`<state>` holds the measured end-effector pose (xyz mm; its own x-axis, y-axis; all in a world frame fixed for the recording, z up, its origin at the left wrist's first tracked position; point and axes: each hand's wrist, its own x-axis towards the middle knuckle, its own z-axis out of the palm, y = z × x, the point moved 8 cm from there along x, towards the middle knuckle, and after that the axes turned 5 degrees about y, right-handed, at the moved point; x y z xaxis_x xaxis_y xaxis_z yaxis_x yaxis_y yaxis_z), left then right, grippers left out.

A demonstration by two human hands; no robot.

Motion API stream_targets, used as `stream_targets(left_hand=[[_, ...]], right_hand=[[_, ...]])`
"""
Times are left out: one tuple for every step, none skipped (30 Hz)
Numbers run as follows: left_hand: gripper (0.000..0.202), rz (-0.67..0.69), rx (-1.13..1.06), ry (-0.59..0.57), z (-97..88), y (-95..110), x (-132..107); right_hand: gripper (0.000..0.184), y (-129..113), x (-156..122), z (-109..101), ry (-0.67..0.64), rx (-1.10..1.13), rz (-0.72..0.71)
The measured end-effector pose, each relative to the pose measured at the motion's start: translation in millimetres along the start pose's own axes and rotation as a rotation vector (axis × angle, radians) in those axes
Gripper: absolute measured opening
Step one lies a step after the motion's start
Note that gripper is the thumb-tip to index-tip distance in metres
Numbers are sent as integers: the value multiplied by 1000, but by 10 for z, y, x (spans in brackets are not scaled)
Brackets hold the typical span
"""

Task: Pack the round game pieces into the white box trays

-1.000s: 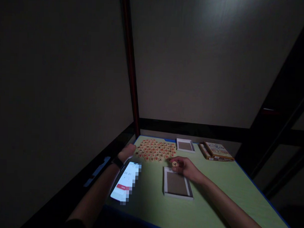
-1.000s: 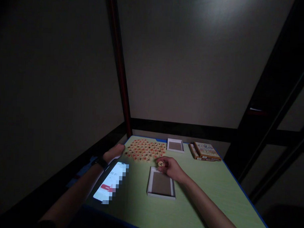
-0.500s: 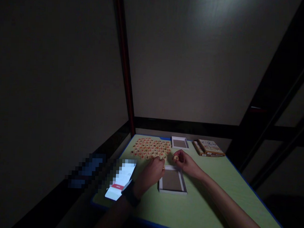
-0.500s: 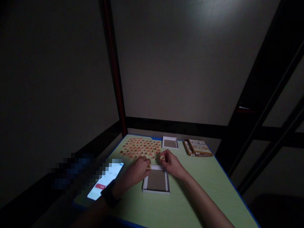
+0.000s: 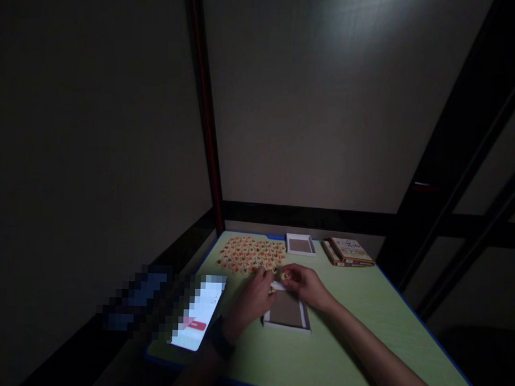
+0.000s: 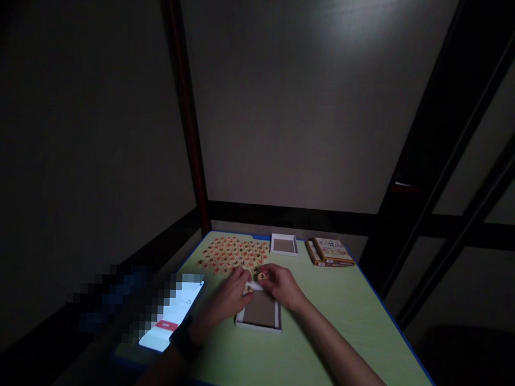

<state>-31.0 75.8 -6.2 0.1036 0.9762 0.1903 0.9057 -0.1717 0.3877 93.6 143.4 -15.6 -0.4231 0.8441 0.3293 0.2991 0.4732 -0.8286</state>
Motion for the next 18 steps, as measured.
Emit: stream_targets(left_hand=[[23, -15, -7, 10, 6, -14, 3], [25, -27, -11, 19, 13, -25, 7], [28, -31, -14, 28, 20, -34, 12], [30, -28, -19, 35, 30, -40, 18], [31, -20, -28, 38, 44, -47, 25], [30, -10, -40, 38, 63, -58, 33], [29, 1, -54, 35, 86, -72, 41], [26, 9, -67, 34, 107, -91, 51], [24, 15, -79, 40, 123, -112, 60], [23, 21, -90, 52, 131, -133, 70], [22, 27, -100, 69, 133, -153, 79], [21, 33, -110, 85, 132, -168, 87], [20, 40, -122, 98, 130, -178, 93], [18, 44, -132, 107, 129, -185, 98], [17, 45, -140, 110, 129, -190, 102], [16, 42, -145, 110, 129, -193, 103], [17, 38, -148, 111, 125, -193, 103], [18, 34, -149, 109, 120, -189, 100]], right_hand=[[30, -23, -3, 1, 9, -25, -16], [28, -52, -6, 4, 14, -54, -38], [27, -82, -11, 11, 13, -82, -62], [26, -111, -17, 21, 8, -106, -87], [25, -136, -23, 31, 3, -127, -111], [24, -157, -29, 38, 2, -148, -135], [24, -174, -36, 43, 5, -169, -157], [24, -189, -42, 48, 8, -189, -180], [25, -202, -50, 56, 8, -208, -201], [25, -214, -57, 68, 4, -224, -219], [26, -226, -65, 85, -5, -239, -235], [27, -236, -73, 105, -19, -253, -247], [27, -246, -80, 129, -35, -268, -255], [25, -258, -87, 154, -52, -287, -264], [23, -273, -93, 180, -67, -309, -276], [21, -291, -101, 205, -81, -331, -292], [19, -314, -108, 229, -91, -353, -314], [18, -338, -116, 252, -98, -372, -339]])
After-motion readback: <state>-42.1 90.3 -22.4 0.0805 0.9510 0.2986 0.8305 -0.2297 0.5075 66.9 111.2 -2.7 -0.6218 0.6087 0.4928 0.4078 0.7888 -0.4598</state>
